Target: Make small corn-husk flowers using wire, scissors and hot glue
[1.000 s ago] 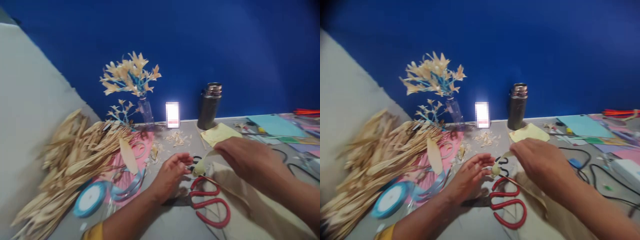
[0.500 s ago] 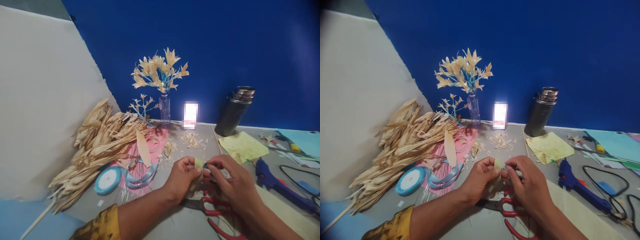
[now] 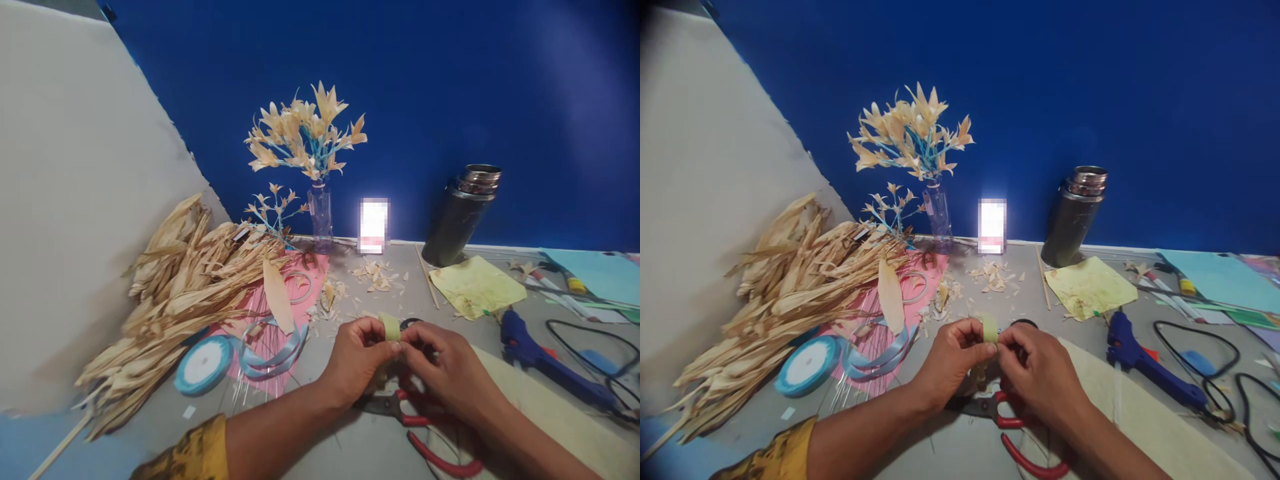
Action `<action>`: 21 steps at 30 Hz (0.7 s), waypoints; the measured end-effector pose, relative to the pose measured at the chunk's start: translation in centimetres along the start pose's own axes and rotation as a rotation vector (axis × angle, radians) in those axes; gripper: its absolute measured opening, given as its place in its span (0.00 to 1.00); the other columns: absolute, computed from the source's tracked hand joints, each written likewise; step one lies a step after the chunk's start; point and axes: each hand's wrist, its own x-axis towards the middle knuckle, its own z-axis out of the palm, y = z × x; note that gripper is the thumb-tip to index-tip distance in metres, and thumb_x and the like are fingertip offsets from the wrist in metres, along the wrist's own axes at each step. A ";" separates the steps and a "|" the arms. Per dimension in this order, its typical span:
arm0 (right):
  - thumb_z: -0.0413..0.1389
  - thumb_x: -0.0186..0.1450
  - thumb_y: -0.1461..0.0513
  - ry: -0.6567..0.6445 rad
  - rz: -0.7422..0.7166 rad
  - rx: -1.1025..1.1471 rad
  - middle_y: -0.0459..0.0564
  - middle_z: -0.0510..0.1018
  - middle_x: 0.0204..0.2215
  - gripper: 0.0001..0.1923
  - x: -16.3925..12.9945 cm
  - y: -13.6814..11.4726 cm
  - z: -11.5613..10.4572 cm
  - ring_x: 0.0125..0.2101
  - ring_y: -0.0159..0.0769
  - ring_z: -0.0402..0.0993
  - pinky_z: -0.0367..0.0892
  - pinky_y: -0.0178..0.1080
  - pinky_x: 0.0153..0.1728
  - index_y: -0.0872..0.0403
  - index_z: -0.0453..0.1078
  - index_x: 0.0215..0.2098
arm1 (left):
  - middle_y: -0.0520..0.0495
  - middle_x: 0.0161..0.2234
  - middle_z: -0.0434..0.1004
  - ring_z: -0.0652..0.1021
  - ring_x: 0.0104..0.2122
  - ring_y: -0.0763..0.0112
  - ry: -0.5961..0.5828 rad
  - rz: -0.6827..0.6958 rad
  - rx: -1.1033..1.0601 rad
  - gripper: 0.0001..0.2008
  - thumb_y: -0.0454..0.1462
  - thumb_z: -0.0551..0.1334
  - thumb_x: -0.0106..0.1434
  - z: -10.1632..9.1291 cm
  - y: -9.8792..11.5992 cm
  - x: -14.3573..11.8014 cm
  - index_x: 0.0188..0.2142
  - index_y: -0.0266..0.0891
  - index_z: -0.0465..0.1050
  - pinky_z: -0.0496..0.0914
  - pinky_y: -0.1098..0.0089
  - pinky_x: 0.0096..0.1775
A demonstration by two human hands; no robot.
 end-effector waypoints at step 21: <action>0.65 0.55 0.56 0.332 0.454 0.688 0.46 0.75 0.17 0.10 3.4 4.2 -3.3 0.17 0.31 0.65 0.61 0.34 0.19 0.54 0.76 0.25 | 0.38 0.20 0.75 0.75 0.20 0.60 -1.068 -0.388 -0.003 0.29 0.59 0.79 0.30 -4.1 4.3 -1.3 0.17 0.38 0.78 0.71 0.57 0.26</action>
